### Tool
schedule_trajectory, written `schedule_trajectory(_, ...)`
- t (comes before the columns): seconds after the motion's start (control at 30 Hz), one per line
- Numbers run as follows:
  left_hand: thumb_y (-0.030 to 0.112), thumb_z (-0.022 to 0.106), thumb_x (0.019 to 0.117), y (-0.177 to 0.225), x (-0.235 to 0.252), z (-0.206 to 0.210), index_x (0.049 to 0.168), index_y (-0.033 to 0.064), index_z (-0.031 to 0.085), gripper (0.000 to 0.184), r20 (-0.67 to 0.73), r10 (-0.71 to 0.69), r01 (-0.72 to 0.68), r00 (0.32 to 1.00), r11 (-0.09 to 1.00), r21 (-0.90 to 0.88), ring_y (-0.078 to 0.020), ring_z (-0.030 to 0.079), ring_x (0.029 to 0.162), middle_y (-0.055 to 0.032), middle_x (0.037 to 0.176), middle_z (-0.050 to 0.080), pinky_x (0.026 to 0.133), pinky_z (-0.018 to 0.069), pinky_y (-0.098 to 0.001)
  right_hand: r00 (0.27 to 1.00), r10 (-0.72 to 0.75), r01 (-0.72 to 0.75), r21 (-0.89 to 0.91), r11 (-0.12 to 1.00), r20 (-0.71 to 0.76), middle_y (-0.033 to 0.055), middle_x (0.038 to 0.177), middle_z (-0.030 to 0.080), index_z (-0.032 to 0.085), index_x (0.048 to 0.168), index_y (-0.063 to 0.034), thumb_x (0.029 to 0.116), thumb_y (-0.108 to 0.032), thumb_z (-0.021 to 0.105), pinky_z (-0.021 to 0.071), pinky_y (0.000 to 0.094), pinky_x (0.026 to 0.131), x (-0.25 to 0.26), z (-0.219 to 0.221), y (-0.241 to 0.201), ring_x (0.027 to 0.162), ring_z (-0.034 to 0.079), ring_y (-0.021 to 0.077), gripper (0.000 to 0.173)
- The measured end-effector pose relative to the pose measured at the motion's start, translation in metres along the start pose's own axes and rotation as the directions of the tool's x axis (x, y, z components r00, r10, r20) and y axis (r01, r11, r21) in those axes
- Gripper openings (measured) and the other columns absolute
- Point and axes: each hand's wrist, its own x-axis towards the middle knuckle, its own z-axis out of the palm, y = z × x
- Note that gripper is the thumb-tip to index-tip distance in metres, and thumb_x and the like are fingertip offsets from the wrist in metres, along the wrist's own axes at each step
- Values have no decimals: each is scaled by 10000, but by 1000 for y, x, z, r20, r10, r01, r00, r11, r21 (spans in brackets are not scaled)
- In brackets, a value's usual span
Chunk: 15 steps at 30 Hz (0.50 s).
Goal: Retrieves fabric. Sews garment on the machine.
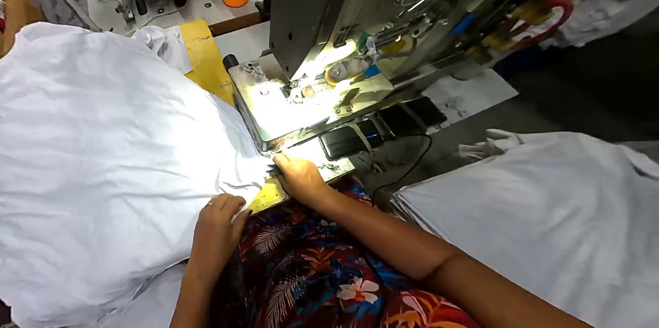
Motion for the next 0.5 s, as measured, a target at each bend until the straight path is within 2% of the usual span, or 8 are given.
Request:
schedule_trajectory(0.1, 215, 626, 969, 36, -2, 7, 1069, 56, 736, 217, 22, -128, 129, 991, 937, -325, -81, 668, 791, -47, 1006, 719, 718, 580, -240, 991, 51, -62, 92, 994, 122, 198, 975, 689, 696, 996, 41, 945, -32, 609, 594, 498, 786, -12, -31, 7, 875, 712, 343, 124)
schedule_trajectory(0.17, 185, 564, 1024, 62, 7, 14, 1230, -5, 656, 294, 238, -281, 368, 930, 678, -637, -42, 677, 732, -52, 1092, 730, 651, 581, -210, 970, 68, -126, 243, 962, 232, 166, 949, 703, 716, 1005, 32, 999, -112, 556, 558, 428, 859, -25, -51, 13, 909, 690, 271, 216)
schedule_trajectory(0.23, 235, 473, 1073, 74, 25, 22, 1443, -13, 475, 446, 479, -295, 559, 827, 335, -759, -71, 678, 742, -71, 1222, 702, 650, 569, -233, 968, 53, -140, 353, 925, 245, 129, 922, 705, 735, 1019, 4, 1018, -171, 545, 543, 343, 842, -37, -56, 14, 880, 672, 194, 259)
schedule_trajectory(0.27, 240, 448, 1084, 78, 36, 27, 1494, -1, 395, 479, 529, -293, 590, 796, 179, -788, -81, 668, 730, -82, 1225, 687, 642, 558, -234, 978, 35, -111, 376, 920, 205, 122, 908, 708, 748, 1015, -1, 1007, -170, 561, 550, 322, 832, -42, -53, 13, 866, 676, 181, 252)
schedule_trajectory(0.3, 224, 435, 1093, 80, 46, 32, 1482, 12, 381, 446, 543, -306, 581, 782, 41, -813, -87, 649, 705, -79, 1140, 672, 630, 554, -231, 984, 13, -81, 387, 918, 176, 121, 897, 706, 754, 1006, -3, 996, -170, 582, 553, 317, 825, -46, -51, 12, 857, 675, 180, 240)
schedule_trajectory(0.37, 163, 437, 1095, 82, 65, 41, 1282, 19, 515, 249, 532, -393, 510, 750, -169, -843, -74, 575, 618, -57, 928, 661, 580, 510, -213, 975, -30, -57, 373, 926, 222, 128, 942, 715, 762, 1030, -17, 981, -185, 609, 561, 349, 856, -48, -54, 11, 900, 688, 199, 232)
schedule_trajectory(0.43, 100, 422, 1087, 81, 73, 46, 1179, 2, 575, 203, 516, -471, 451, 716, -252, -856, -48, 473, 527, -10, 756, 570, 502, 436, -183, 956, -38, -72, 355, 932, 293, 105, 1004, 712, 764, 1087, -56, 981, -241, 629, 559, 371, 880, -44, -68, 17, 942, 680, 191, 253)
schedule_trajectory(0.5, 112, 383, 1103, 77, 68, 45, 1139, 10, 584, 229, 515, -491, 445, 703, -262, -857, -44, 450, 504, 20, 685, 502, 487, 427, -179, 976, 45, -118, 348, 930, 211, 93, 954, 716, 772, 1047, -53, 969, -220, 614, 564, 380, 815, -33, -73, 26, 877, 676, 184, 242)
